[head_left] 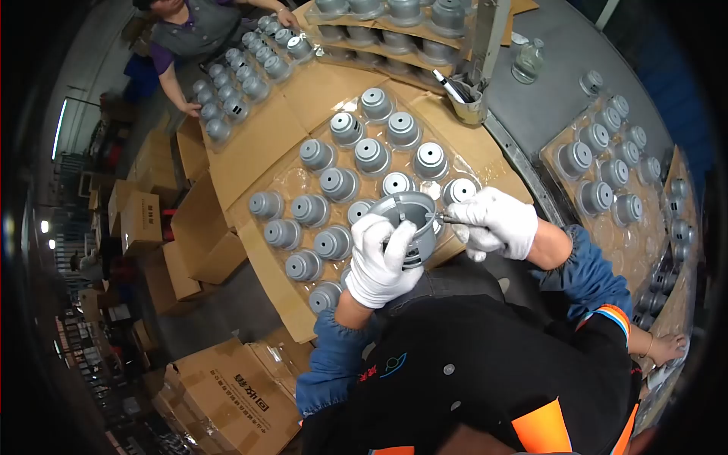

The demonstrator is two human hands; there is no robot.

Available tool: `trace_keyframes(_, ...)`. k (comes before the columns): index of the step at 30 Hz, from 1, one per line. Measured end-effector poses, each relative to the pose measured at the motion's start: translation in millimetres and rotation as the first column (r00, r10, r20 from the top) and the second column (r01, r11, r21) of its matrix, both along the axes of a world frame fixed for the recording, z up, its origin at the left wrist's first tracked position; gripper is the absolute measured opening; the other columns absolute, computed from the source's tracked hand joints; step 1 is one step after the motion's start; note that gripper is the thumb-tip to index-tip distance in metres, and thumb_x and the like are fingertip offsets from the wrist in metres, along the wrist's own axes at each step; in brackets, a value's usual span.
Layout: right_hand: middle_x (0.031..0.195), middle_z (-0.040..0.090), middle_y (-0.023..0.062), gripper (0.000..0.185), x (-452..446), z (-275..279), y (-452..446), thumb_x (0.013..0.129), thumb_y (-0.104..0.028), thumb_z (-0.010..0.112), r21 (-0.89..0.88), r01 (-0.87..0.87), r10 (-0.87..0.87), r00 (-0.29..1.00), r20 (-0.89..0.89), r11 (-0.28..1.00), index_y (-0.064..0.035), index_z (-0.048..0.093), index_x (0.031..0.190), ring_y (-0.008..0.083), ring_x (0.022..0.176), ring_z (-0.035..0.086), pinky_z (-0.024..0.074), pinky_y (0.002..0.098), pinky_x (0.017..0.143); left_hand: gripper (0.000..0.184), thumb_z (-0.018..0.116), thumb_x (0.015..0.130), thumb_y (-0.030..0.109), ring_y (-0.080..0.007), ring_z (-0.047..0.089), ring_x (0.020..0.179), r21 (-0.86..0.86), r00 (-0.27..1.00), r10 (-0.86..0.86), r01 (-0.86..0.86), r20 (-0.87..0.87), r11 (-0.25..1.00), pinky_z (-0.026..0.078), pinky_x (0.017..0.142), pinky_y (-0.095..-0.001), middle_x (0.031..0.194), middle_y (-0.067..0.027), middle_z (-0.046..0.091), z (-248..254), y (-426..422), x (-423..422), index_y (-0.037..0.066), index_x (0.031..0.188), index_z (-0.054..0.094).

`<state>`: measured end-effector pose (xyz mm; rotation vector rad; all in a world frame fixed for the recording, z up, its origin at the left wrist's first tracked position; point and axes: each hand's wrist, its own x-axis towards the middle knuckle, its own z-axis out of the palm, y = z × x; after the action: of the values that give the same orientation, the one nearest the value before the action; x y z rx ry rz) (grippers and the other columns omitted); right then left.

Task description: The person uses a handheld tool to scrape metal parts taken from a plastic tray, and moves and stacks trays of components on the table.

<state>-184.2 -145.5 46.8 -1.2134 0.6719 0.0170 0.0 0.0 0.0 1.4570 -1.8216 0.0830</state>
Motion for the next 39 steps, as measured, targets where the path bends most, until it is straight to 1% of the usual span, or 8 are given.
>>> trace_keyframes(3,0.048,0.043,0.0003,0.029,4,-8,6,0.092,-0.03,0.056,0.629,0.109,-0.18,0.982,0.049,0.77,-0.0023,0.055,0.081,0.0113,0.033,0.035,0.0429,0.0303,0.041,0.078,0.072,0.047,0.008,-0.0354,0.044,0.099,-0.027,0.995,0.039,-0.036,0.089,0.999,0.041,0.082,-0.0449,0.106,-0.0128,0.041,-2,-1,8,0.009,0.12,0.046)
trace_keyframes(7,0.059,0.053,0.0059,0.026,-2,-2,6,0.096,-0.021,0.046,-0.389,0.262,-0.218,0.964,0.156,0.883,-0.0034,0.055,0.079,0.0141,0.045,0.047,0.046,0.0292,0.054,0.085,0.072,0.043,0.01,-0.0363,0.046,0.098,0.07,0.989,0.05,-0.041,-0.138,0.997,0.043,0.084,-0.0446,0.106,-0.0167,0.04,-3,1,1,0.006,0.122,0.041)
trace_keyframes(11,0.081,0.061,0.0139,0.011,27,-6,32,0.084,-0.01,0.051,-0.936,0.341,-0.115,0.937,0.331,0.082,-0.0053,0.061,0.088,0.0314,0.079,0.06,0.0475,0.0387,0.068,0.08,0.071,0.045,0.011,-0.0385,0.049,0.1,0.201,0.958,0.013,0.047,-0.285,0.978,0.044,0.084,-0.0437,0.108,-0.0206,0.045,-7,-4,-12,0.003,0.12,0.042)
trace_keyframes(15,0.075,0.058,0.0143,0.012,60,-47,27,0.081,-0.019,0.058,-0.834,0.408,-0.331,0.898,0.292,0.373,-0.0069,0.06,0.085,0.0315,0.07,0.057,0.0428,0.0422,0.063,0.078,0.073,0.046,0.014,-0.0337,0.051,0.099,0.146,0.95,-0.029,0.078,-0.311,0.986,0.044,0.085,-0.0425,0.106,-0.0182,0.047,-9,-4,-4,0.001,0.117,0.042)
trace_keyframes(26,0.07,0.056,0.0153,0.021,60,-127,7,0.086,-0.025,0.059,-0.994,-0.059,-0.386,0.922,-0.02,-0.089,-0.0066,0.057,0.078,0.0346,0.072,0.052,0.041,0.0447,0.068,0.062,0.069,0.055,0.0,-0.0248,0.065,0.082,0.619,0.126,0.629,-0.114,-0.767,0.777,0.057,0.064,-0.0378,0.098,-0.0139,0.062,-77,-43,267,-0.002,0.114,0.05)
trace_keyframes(33,0.071,0.056,0.0135,0.016,65,-127,22,0.084,-0.023,0.062,-0.998,0.04,-0.372,0.927,0.053,-0.044,-0.0072,0.06,0.081,0.0339,0.074,0.052,0.0416,0.0445,0.068,0.07,0.066,0.067,0.014,-0.0297,0.066,0.085,0.932,0.368,0.862,0.036,-0.348,0.36,0.056,0.068,-0.0423,0.105,-0.0188,0.063,-128,-70,314,-0.001,0.132,0.044)
trace_keyframes(35,0.073,0.056,0.0132,0.016,62,-130,22,0.083,-0.023,0.062,-0.998,0.061,-0.345,0.937,0.054,0.009,-0.0067,0.06,0.084,0.0335,0.074,0.052,0.0416,0.0441,0.068,0.064,0.061,0.074,0.024,-0.0341,0.065,0.089,0.835,0.691,0.594,-0.547,0.412,0.057,0.053,0.08,-0.0417,0.106,-0.0209,0.063,-113,-85,310,0.0,0.131,0.045)
trace_keyframes(39,0.079,0.056,0.0129,0.015,67,-133,25,0.081,-0.02,0.065,-0.997,0.074,-0.341,0.937,0.069,0.002,-0.007,0.059,0.087,0.0321,0.078,0.052,0.0421,0.0431,0.069,0.062,0.063,0.07,0.032,-0.0307,0.044,0.123,0.67,0.851,0.425,-0.512,0.309,0.538,0.041,0.099,-0.0389,0.134,-0.0105,0.047,-93,-108,267,0.019,0.129,0.051)
